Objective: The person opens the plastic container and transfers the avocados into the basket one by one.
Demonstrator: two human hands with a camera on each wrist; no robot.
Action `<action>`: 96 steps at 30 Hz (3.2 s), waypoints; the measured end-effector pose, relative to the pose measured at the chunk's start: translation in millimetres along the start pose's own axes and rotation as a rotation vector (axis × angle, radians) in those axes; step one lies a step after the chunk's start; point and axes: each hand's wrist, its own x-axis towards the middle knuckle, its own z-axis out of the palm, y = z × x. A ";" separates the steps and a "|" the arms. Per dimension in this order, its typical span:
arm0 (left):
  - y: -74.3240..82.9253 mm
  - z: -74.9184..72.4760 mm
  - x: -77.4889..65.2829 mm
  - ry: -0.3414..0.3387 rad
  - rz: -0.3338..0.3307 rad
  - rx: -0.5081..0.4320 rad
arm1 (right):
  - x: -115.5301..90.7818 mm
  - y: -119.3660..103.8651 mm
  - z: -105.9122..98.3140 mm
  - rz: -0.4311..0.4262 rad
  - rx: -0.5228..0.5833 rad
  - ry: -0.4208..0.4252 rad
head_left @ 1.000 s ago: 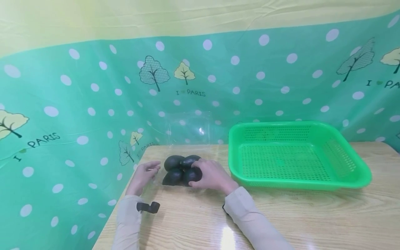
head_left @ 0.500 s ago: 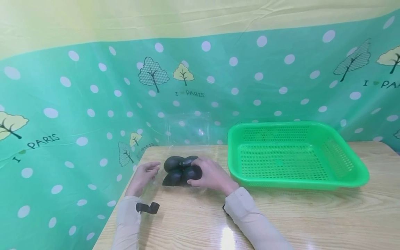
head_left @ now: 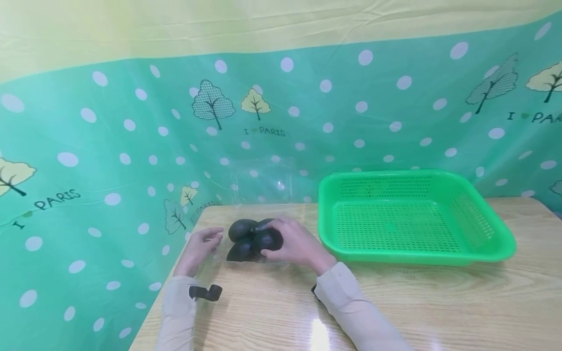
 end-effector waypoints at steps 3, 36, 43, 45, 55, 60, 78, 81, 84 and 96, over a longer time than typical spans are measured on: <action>-0.7 0.1 -0.1 0.000 -0.002 -0.006 | -1.1 -1.9 -3.6 0.008 -0.004 0.004; -5.9 -2.1 -0.8 -0.035 -0.003 -0.030 | -23.8 -5.5 -52.8 0.018 -0.022 0.138; 1.0 -2.7 -0.2 -0.031 0.012 -0.028 | -28.0 -1.3 -70.0 0.064 -0.029 0.138; 0.9 -3.0 -0.1 -0.029 0.011 -0.022 | -30.5 0.4 -74.8 0.076 -0.041 0.142; -2.4 -3.1 0.1 -0.026 0.006 -0.027 | -41.6 15.5 -92.3 0.105 -0.041 0.153; -2.8 -3.5 1.0 -0.039 -0.001 -0.028 | -47.0 22.9 -99.8 0.123 -0.056 0.166; -7.3 -4.1 1.8 -0.052 0.008 -0.020 | -57.2 45.4 -114.1 0.248 -0.089 0.193; -7.3 -2.8 4.3 -0.059 0.022 -0.021 | -60.9 49.7 -118.0 0.284 -0.099 0.198; -6.7 -2.9 5.3 -0.059 0.041 -0.024 | -63.6 52.3 -120.6 0.321 -0.108 0.194; -10.7 -6.4 1.3 -0.074 0.040 -0.042 | -69.4 59.4 -117.1 0.410 -0.138 0.152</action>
